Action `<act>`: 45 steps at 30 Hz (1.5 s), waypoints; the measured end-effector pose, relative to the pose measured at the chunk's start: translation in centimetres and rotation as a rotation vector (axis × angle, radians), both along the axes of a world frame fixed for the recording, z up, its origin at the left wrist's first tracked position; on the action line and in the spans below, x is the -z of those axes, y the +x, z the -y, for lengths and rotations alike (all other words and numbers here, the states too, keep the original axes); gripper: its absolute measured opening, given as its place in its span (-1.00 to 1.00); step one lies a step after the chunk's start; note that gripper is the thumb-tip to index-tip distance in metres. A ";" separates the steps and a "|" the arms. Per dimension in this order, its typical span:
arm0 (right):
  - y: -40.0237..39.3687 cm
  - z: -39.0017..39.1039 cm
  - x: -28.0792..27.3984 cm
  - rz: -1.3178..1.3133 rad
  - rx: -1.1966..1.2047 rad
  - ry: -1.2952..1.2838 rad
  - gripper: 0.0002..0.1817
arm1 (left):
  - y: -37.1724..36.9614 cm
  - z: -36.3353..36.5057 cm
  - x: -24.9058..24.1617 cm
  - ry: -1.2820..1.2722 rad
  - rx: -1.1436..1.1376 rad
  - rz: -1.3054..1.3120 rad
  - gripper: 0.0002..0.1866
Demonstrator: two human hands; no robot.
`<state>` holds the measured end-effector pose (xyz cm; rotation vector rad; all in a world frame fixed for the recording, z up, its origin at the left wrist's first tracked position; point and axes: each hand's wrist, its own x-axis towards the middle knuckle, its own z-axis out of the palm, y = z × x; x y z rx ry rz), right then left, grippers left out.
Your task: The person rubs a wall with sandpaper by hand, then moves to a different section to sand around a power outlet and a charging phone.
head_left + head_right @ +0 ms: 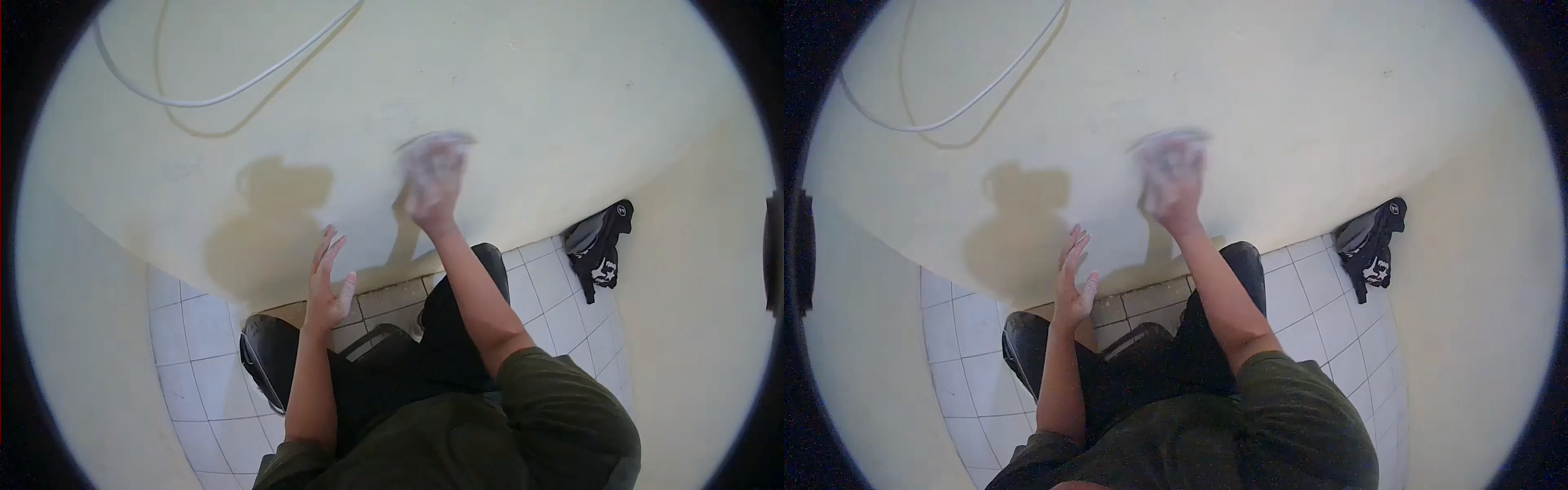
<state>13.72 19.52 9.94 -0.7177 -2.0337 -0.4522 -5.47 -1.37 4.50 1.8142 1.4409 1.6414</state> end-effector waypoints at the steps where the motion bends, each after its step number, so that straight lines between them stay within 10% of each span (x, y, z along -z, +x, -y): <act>1: -0.5 0.0 -0.8 -0.315 -0.008 -0.050 -0.38 | 0.1 0.0 0.1 -0.003 -0.001 0.001 -0.37; 4: -3.7 1.0 -2.4 -1.009 0.086 -0.268 -0.41 | 0.1 0.0 0.0 -0.008 -0.005 -0.006 -0.37; 5: -6.6 1.5 -1.1 -1.161 -0.232 -0.195 -0.41 | -0.1 -0.1 -0.1 -0.006 -0.004 -0.012 -0.37; 7: -7.5 2.1 1.2 -0.757 -0.464 0.001 -0.40 | -0.6 -0.3 -0.1 -0.003 -0.003 -0.024 -0.37; 10: -1.7 2.2 2.8 0.163 -0.120 0.158 -0.38 | -0.3 -0.2 0.3 -0.019 -0.010 0.002 -0.36; 14: 0.0 -2.5 1.9 -0.906 0.101 -0.160 -0.36 | -0.3 0.1 -0.1 -0.060 -0.043 -0.032 -0.37; 17: -1.9 -2.9 1.9 -1.019 0.187 -0.095 -0.37 | -0.5 -0.2 0.4 -0.076 -0.014 -0.003 -0.38; 22: 1.7 -0.2 2.0 0.147 -0.149 0.253 -0.45 | 0.0 -1.1 0.6 -0.064 0.007 -0.048 -0.41; 24: 4.7 -2.8 1.5 -0.034 0.011 0.188 -0.44 | 0.4 -1.1 0.7 -0.082 0.015 -0.060 -0.42; 26: 4.3 -4.5 0.2 -0.925 -0.022 -0.125 -0.39 | 1.1 -0.9 0.8 -0.108 0.021 -0.059 -0.42; 28: 2.7 -5.7 0.9 -1.015 -0.177 -0.010 -0.37 | 1.5 -0.8 0.9 -0.135 0.032 -0.059 -0.42; 32: 4.7 -4.7 2.6 0.008 -0.263 0.260 -0.31 | 2.2 -1.5 1.4 -0.130 0.043 -0.119 -0.42; 35: 8.1 -6.2 1.9 -0.168 -0.089 0.161 -0.37 | 3.0 -2.0 1.3 -0.155 0.060 -0.119 -0.42; 38: 7.8 -7.7 0.1 -0.924 0.065 0.013 -0.38 | 3.7 -2.1 1.1 -0.186 0.068 -0.128 -0.44; 40: 7.0 -7.0 0.0 -0.749 0.029 0.046 -0.35 | 4.0 -2.1 1.7 -0.191 0.072 -0.121 -0.45; 42: 6.8 -3.7 1.2 -0.016 -0.048 0.154 -0.28 | 4.1 -1.9 1.6 -0.194 0.089 -0.124 -0.46; 45: 9.6 -5.7 0.9 -0.064 0.000 0.162 -0.31 | 4.1 -2.3 1.2 -0.182 0.105 -0.116 -0.47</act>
